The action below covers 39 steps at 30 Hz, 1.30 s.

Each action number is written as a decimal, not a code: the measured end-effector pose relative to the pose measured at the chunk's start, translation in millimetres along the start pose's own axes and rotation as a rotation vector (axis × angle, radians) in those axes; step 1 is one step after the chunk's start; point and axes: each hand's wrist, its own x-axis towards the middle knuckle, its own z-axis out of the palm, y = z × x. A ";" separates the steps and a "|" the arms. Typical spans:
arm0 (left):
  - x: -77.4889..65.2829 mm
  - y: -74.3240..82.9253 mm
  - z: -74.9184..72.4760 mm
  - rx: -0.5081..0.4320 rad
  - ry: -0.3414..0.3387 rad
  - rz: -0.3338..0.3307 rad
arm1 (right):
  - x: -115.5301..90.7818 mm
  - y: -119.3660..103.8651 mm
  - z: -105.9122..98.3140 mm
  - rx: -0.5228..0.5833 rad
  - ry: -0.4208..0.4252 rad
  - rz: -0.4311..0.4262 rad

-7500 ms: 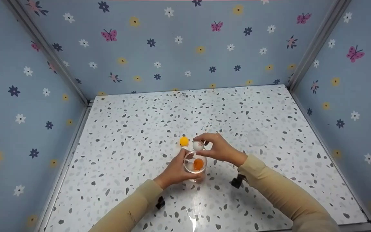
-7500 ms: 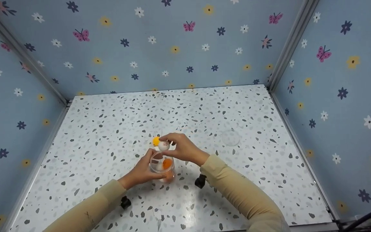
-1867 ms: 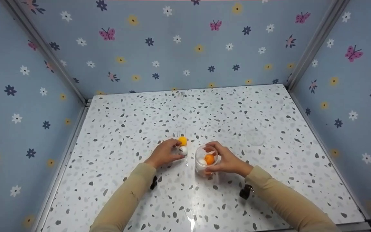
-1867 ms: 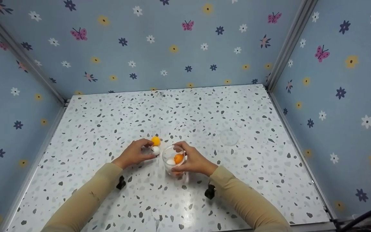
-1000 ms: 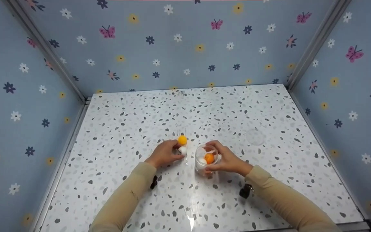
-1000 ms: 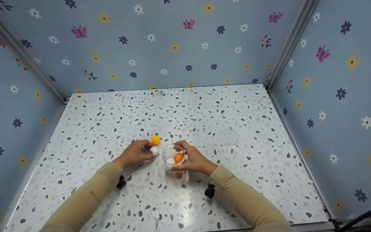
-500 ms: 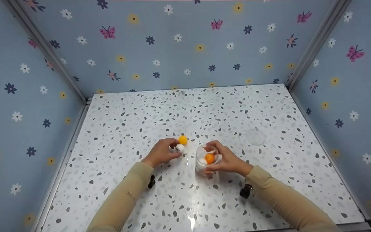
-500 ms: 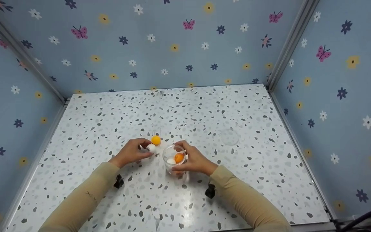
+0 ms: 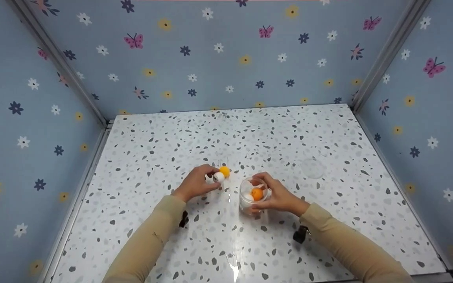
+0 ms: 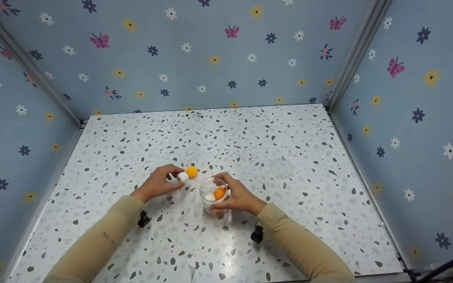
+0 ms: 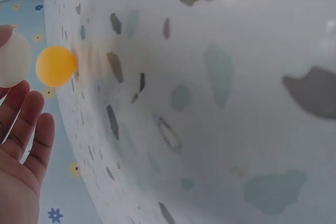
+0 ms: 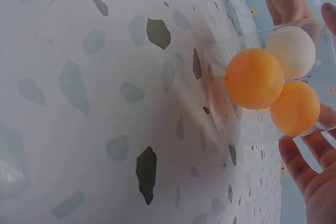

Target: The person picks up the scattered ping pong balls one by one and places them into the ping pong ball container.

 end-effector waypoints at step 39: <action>13.4 66.2 -30.0 -0.003 -0.032 0.203 | 0.5 -1.2 -2.1 0.040 0.005 -0.004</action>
